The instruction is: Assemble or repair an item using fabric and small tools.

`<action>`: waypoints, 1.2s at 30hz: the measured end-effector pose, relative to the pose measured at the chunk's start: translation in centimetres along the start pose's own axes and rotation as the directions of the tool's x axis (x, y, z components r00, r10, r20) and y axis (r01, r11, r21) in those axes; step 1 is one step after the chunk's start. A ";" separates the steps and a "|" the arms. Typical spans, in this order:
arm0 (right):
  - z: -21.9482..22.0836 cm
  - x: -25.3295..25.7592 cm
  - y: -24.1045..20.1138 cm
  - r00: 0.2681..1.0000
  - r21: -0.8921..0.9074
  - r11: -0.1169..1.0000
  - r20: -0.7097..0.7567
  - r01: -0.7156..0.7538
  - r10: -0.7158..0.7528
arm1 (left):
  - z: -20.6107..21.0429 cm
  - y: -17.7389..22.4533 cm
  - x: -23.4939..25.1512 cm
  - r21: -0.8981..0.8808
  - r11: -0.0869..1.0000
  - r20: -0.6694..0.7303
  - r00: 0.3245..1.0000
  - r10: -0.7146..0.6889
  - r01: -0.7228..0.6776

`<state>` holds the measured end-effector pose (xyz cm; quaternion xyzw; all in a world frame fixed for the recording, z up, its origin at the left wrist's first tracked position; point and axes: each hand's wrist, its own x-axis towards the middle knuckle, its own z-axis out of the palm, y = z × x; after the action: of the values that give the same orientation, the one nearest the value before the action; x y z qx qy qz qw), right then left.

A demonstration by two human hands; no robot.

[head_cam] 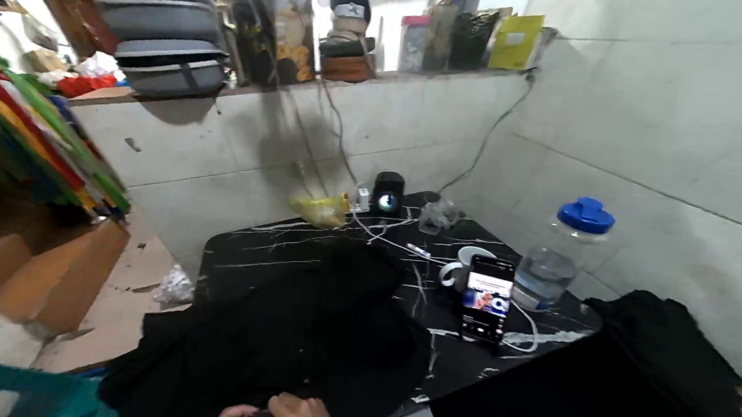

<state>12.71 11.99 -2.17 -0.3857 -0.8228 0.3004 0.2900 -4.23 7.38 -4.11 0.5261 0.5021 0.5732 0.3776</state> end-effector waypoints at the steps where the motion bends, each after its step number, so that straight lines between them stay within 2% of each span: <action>1: -0.3 -0.1 0.0 1.000 0.026 1.000 -0.015 -0.009 0.009 | 0.2 0.3 0.0 0.023 1.000 -0.017 1.000 -0.002 0.002; 4: -1.0 -0.5 0.5 0.992 0.180 0.983 -0.108 -0.047 0.067 | 0.8 1.2 -0.2 0.046 0.997 -0.093 0.994 -0.060 0.065; 7: -1.2 -0.4 1.5 0.964 0.310 0.949 -0.232 -0.051 0.127 | 0.7 1.4 -0.4 -0.038 0.991 -0.126 0.983 -0.133 0.129; 10: -1.8 -0.2 1.7 0.970 0.374 0.922 -0.170 -0.100 0.174 | 0.3 0.9 -0.5 -0.120 0.985 -0.114 0.984 -0.140 0.126; 14: -1.4 -0.2 1.3 0.993 0.292 0.953 -0.054 -0.081 0.101 | 0.3 0.9 -0.7 -0.151 0.982 -0.100 0.986 -0.133 0.117; 17: 0.1 -0.4 0.3 0.992 0.134 0.991 -0.124 -0.002 0.019 | 0.5 0.7 -1.0 -0.108 0.991 -0.094 0.992 -0.084 0.074; 19: 0.7 -0.6 -0.2 0.980 -0.033 0.998 -0.189 0.054 -0.059 | 0.7 0.8 -1.2 -0.072 0.996 -0.091 0.994 -0.059 0.053; 21: 0.4 -0.9 -0.7 0.982 -0.168 0.983 -0.163 0.070 -0.098 | 0.9 0.8 -1.4 -0.042 0.999 -0.080 0.996 -0.032 0.028; 24: -0.3 -1.2 -1.4 0.990 -0.294 0.955 -0.113 0.044 -0.080 | 1.0 0.6 -1.5 0.000 1.000 -0.039 0.999 -0.002 0.002; 27: -0.9 -1.6 -1.8 0.999 -0.301 0.953 -0.035 0.022 -0.034 | 1.4 0.1 -1.6 0.128 0.989 -0.041 0.996 0.076 -0.070; 30: -1.6 -2.1 -1.8 0.999 -0.210 0.977 0.039 0.024 -0.016 | 1.8 -0.8 -1.7 0.238 0.953 -0.095 0.972 0.216 -0.188; 33: -2.1 -2.6 -1.0 1.000 -0.053 0.999 0.010 -0.004 0.004 | 1.9 -1.2 -1.7 0.193 0.948 -0.128 0.951 0.281 -0.254; 36: -2.8 -2.7 -0.5 0.992 -0.083 0.993 -0.096 -0.086 0.078 | 2.1 -0.7 -1.9 0.094 0.976 -0.203 0.956 0.211 -0.195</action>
<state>15.91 10.30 -0.70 -0.4448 -0.8043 0.2578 0.2980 -1.91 6.05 -5.36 0.5243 0.5034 0.6429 0.2416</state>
